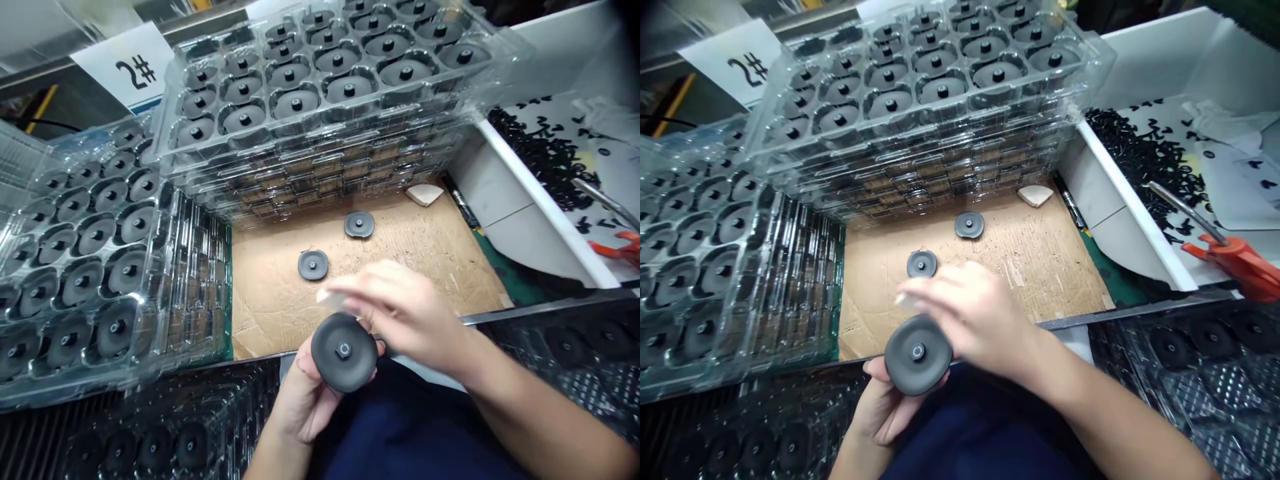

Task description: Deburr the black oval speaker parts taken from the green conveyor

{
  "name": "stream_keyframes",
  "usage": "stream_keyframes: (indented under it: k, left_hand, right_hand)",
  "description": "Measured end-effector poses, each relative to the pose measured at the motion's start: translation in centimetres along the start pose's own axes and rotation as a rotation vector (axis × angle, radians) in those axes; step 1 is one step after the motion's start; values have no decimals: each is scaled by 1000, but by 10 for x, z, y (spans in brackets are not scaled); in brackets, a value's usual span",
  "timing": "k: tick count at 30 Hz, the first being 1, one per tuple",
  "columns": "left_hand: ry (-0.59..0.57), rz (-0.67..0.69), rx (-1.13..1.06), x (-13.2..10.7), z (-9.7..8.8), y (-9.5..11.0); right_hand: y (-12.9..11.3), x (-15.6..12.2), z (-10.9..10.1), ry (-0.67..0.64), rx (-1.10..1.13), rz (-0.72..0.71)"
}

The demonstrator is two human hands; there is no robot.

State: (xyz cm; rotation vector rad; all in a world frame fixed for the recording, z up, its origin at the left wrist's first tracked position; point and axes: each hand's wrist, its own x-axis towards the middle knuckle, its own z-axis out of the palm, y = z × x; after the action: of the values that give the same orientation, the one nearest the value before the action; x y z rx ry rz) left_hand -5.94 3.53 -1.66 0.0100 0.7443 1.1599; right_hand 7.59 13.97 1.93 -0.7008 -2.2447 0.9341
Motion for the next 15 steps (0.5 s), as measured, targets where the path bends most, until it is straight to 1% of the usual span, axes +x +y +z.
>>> stream_keyframes:
  k: [2,3,4,5,7,9,11,13,14,15]
  left_hand:
    - [-61,2,-58,-1,2,3]
    - [-88,1,-88,-2,2,4]
    - [-110,0,-109,-2,2,5]
    - [-123,2,-121,-2,0,5]
    - [-131,3,-123,-1,-2,5]
    - [-147,-2,-121,0,-4,5]
    - [-169,-16,-121,2,-3,4]
    - [-182,-37,-117,2,1,3]
    - [-170,-44,-98,2,3,3]
    - [-140,-42,-61,3,6,2]
  right_hand:
    - [20,-11,3,63,-54,228]
    - [29,-20,8,56,-67,311]
    - [37,-30,15,19,-64,364]
    - [44,-40,24,-28,-55,388]
    - [55,-60,40,-101,-33,379]
    - [61,-70,48,-119,-11,370]
    - [58,-68,41,-77,-1,389]
    - [44,-56,23,9,-2,420]
    - [34,-48,13,42,1,394]
    - [22,-39,3,63,10,328]
